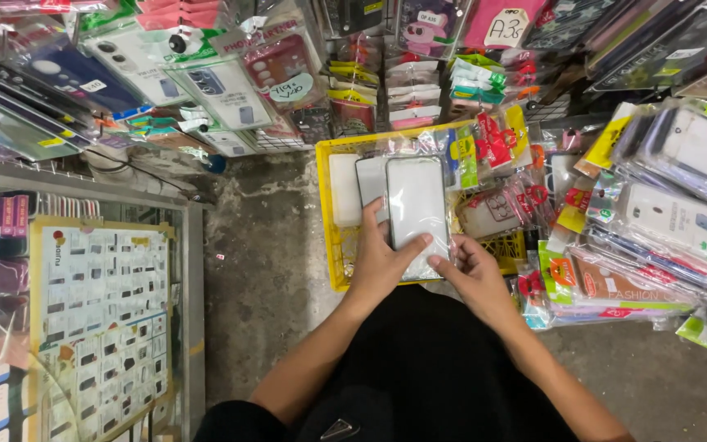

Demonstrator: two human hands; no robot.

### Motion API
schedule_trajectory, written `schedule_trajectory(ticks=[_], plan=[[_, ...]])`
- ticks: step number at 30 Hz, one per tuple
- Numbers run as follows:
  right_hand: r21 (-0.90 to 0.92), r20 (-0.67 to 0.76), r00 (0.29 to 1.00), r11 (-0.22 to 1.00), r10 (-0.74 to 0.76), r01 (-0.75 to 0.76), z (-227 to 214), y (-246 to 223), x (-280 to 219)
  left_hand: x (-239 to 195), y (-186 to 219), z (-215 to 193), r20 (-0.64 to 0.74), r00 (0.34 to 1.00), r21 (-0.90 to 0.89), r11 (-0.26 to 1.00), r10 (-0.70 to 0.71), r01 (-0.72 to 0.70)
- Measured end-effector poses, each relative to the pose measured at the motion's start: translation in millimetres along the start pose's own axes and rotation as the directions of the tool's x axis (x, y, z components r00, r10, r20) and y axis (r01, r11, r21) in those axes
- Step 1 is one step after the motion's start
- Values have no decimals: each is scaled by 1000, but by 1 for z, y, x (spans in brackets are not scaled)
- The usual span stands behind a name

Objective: The person sorts through a yellow crate filled with packaged phone cases and accessories. They pick up individual items, turn them over to inspect the packaging, and place them back into the crate in a more organized manner.

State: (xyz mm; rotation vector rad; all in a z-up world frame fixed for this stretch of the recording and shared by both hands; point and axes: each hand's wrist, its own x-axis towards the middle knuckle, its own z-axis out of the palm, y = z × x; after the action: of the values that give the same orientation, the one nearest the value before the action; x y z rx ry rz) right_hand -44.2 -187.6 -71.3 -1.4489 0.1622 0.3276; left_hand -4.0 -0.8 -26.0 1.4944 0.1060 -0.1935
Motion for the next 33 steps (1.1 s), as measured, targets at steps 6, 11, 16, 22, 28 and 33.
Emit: schedule_trajectory(ticks=[6,11,16,22,28,33], plan=[[-137,-89,995,988,56,-68,-3,4,4,-1,-12,-2,45,999,153,988,23,-30],[-129,-105,994,991,22,-35,-12,6,8,-2,-38,-24,266,947,1,982,-181,187],[-143,-42,999,989,26,-32,-24,14,15,-4,-41,-38,425,872,-129,938,-242,323],[89,89,994,994,57,-65,-46,36,31,1,-57,-30,410,878,-126,938,-247,323],[-365,-106,957,906,-270,215,-55,10,29,0,-82,-13,260,956,-25,988,-138,149],[-38,32,984,983,-177,178,-54,-34,16,-2,-58,19,151,921,562,735,360,-379]])
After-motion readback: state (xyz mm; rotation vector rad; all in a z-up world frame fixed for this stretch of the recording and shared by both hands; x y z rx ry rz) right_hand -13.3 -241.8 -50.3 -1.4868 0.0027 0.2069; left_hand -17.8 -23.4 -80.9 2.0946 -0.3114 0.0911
